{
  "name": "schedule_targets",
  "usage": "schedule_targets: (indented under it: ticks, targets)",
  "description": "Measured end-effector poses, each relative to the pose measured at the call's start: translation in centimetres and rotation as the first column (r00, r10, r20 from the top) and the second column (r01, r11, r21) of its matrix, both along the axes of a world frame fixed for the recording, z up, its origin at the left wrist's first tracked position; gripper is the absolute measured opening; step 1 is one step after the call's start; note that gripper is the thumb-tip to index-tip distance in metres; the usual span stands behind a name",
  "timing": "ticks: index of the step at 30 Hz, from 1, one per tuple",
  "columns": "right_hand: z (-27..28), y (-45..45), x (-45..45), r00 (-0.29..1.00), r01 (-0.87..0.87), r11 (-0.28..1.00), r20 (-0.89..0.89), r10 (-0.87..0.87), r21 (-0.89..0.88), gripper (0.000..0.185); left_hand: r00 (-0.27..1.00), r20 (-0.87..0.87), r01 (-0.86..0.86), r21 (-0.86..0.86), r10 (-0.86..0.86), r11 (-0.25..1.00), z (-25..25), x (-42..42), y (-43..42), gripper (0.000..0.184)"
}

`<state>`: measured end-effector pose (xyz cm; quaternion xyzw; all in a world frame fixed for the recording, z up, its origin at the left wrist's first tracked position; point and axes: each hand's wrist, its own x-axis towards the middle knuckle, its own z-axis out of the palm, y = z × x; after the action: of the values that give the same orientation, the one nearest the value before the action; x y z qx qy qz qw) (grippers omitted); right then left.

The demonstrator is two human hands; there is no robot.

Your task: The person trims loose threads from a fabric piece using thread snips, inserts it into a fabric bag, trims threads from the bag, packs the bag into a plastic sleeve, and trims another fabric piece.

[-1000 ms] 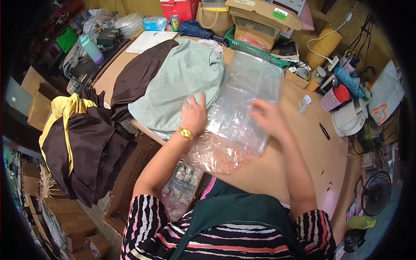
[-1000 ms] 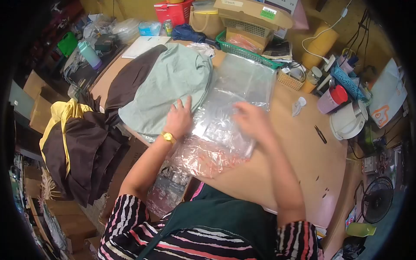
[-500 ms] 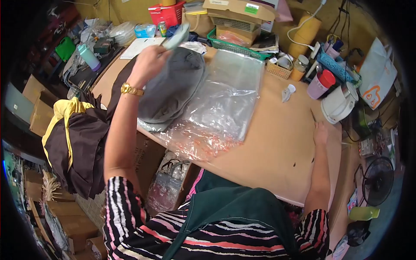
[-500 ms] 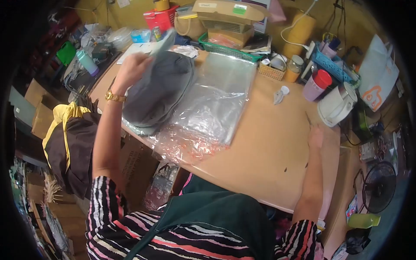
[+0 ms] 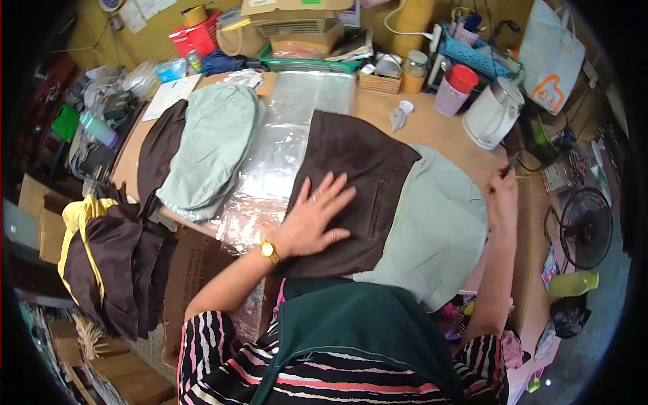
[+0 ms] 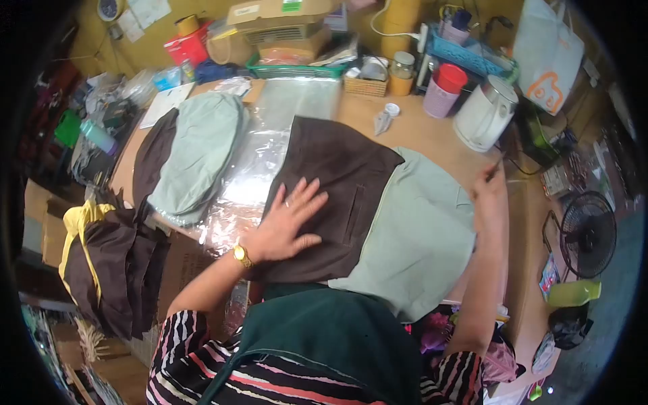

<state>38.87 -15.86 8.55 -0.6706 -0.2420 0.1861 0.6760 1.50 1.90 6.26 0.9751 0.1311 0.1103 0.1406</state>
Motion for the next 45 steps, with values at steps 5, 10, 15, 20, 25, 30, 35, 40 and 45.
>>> schedule_targets:
  ticks: [5,10,15,20,25,30,35,40,45]
  targets:
    - [-4.0,-1.1,-10.6,0.798,-0.114,0.873,0.480,0.365,-0.475,0.013,0.982,-0.175,-0.055,0.117,0.075,0.992,-4.6,0.1,-3.3,0.075]
    - [-8.8,-0.9,-1.5,0.562,-0.382,0.717,0.470,0.681,-0.583,0.008,0.962,-0.270,-0.035,0.006,0.035,0.999,-1.1,0.1,-4.0,0.046]
    - [-4.9,5.6,-5.0,0.850,-0.475,0.841,0.111,0.515,-0.258,0.018,0.940,0.316,0.008,-0.391,0.127,0.920,-0.2,7.2,-2.0,0.013]
    - [-7.7,10.0,-8.2,0.981,-0.166,0.981,0.080,0.175,-0.104,0.023,0.878,0.444,-0.192,-0.014,0.178,0.981,-6.1,14.2,0.3,0.021]
    - [-10.0,7.7,-10.0,0.985,-0.139,0.990,-0.108,0.136,-0.019,0.025,0.886,0.225,-0.384,-0.134,0.405,0.914,-6.4,13.6,0.6,0.027]
    - [-8.5,5.4,-11.4,0.921,-0.114,0.991,0.365,0.133,-0.074,0.023,0.930,0.107,-0.254,-0.500,0.351,0.828,-4.8,12.9,1.9,0.023]
    - [-3.9,3.9,-12.8,0.769,-0.144,0.956,0.580,0.270,-0.254,0.029,0.935,0.112,0.055,-0.983,0.337,0.175,-4.5,11.6,2.4,0.011]
    - [-3.1,4.2,-12.9,0.707,-0.114,0.955,0.654,0.271,-0.272,0.029,0.924,0.154,0.125,-0.987,0.349,0.105,-3.2,10.8,2.1,0.018]
    - [-2.7,4.7,-12.6,0.716,-0.183,0.938,0.613,0.333,-0.295,0.028,0.926,0.189,0.160,-0.981,0.327,0.113,-3.3,10.9,2.4,0.024]
